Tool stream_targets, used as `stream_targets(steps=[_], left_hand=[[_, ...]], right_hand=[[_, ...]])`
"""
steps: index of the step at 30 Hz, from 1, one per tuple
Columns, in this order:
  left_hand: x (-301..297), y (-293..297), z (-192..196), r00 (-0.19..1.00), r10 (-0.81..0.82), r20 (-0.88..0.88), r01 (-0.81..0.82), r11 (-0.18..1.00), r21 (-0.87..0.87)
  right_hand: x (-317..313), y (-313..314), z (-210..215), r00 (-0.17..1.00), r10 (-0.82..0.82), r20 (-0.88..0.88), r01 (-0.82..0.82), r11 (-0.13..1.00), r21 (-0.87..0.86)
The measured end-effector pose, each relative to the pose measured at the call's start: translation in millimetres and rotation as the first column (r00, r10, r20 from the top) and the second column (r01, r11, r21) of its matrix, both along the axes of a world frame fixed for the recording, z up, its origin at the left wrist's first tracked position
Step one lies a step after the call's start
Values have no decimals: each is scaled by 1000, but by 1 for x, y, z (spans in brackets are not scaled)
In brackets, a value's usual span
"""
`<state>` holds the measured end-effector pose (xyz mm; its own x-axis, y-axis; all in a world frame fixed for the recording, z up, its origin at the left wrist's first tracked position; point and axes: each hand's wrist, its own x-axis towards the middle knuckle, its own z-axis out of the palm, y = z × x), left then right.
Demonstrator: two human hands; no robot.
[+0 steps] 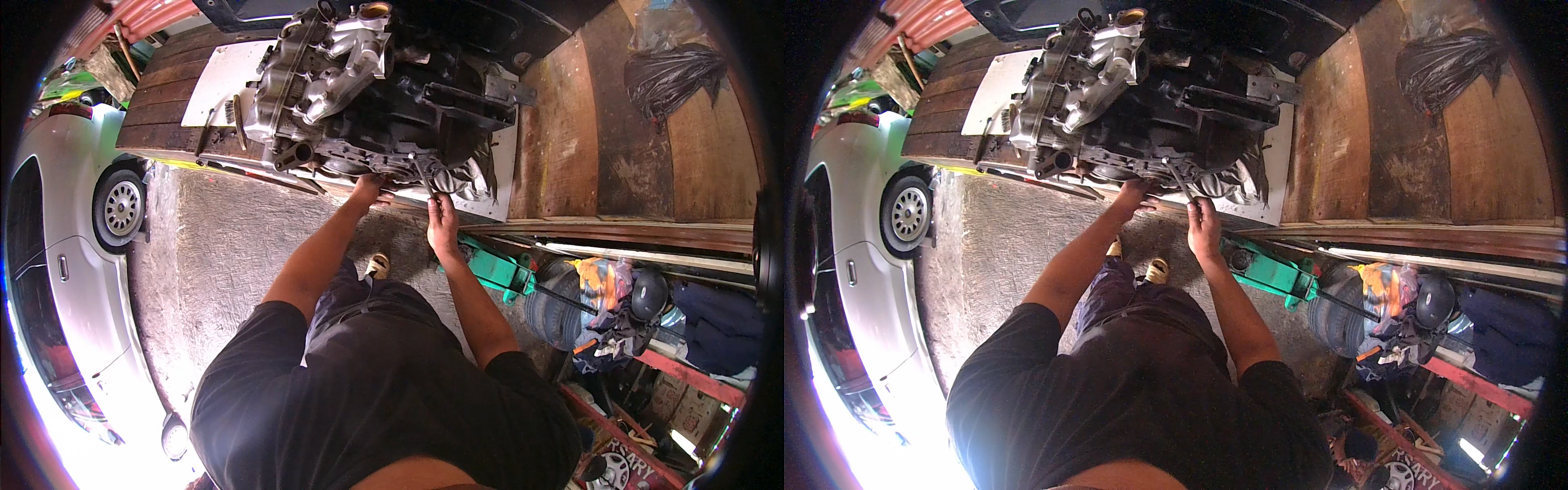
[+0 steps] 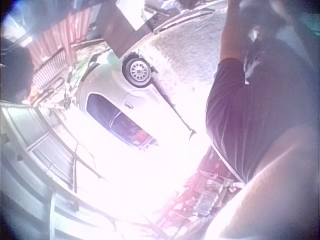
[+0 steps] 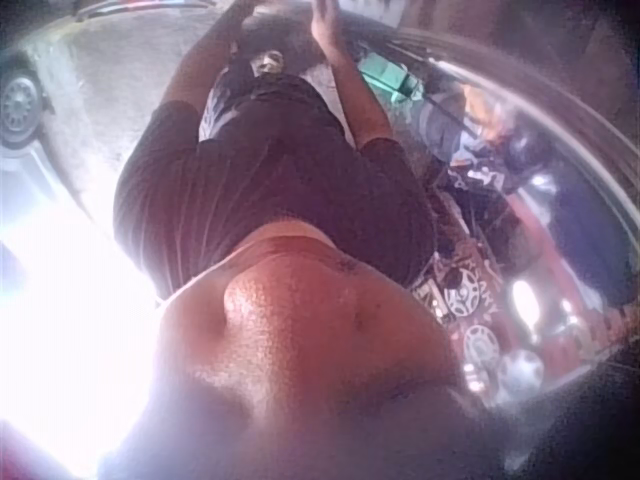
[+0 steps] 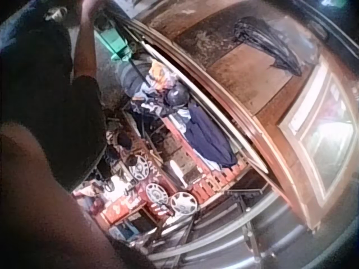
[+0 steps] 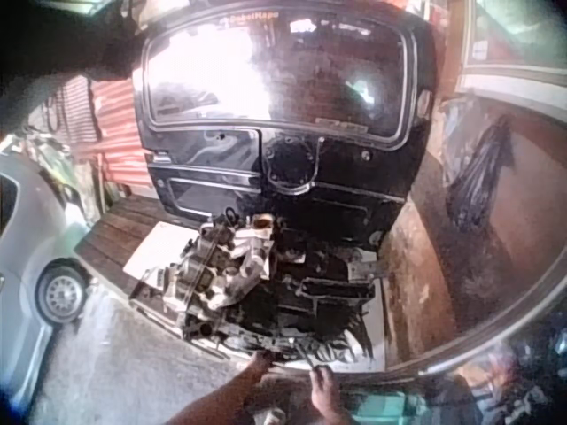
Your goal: The person uses a wrench to loosen and tighten bolts on a car engine block resting on a wooden workbench. They repeatedly adjust the tool and reposition their hands to access different fasteners on the engine's lower section.
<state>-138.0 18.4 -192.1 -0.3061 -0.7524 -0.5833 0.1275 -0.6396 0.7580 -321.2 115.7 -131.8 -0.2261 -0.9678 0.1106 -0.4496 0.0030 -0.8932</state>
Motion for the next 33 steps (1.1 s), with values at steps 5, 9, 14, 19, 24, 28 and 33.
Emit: stream_targets(steps=[5,9,14,19,24,28,33], left_hand=[[-3,1,-1,959,4,285,23,995,-93],[2,-10,-18,757,-54,651,348,877,-333],[-6,-1,-6,989,147,-18,-145,986,76],[-5,2,-18,993,119,4,-119,993,-22],[-7,-1,-22,885,103,455,79,928,-363],[-9,3,-15,989,148,12,-147,986,-77],[-3,5,1,965,214,-155,-186,966,178]], right_hand=[[0,0,-2,1000,-6,-8,6,1000,-11],[3,0,-5,1000,-16,-9,15,1000,-13],[0,3,-5,1000,-15,-16,16,1000,17],[-5,8,-5,998,-50,-34,50,998,-24],[-4,14,-4,998,-49,42,49,999,18],[-5,16,-6,999,-40,14,40,999,-17],[-7,17,4,999,-42,10,42,999,-4]])
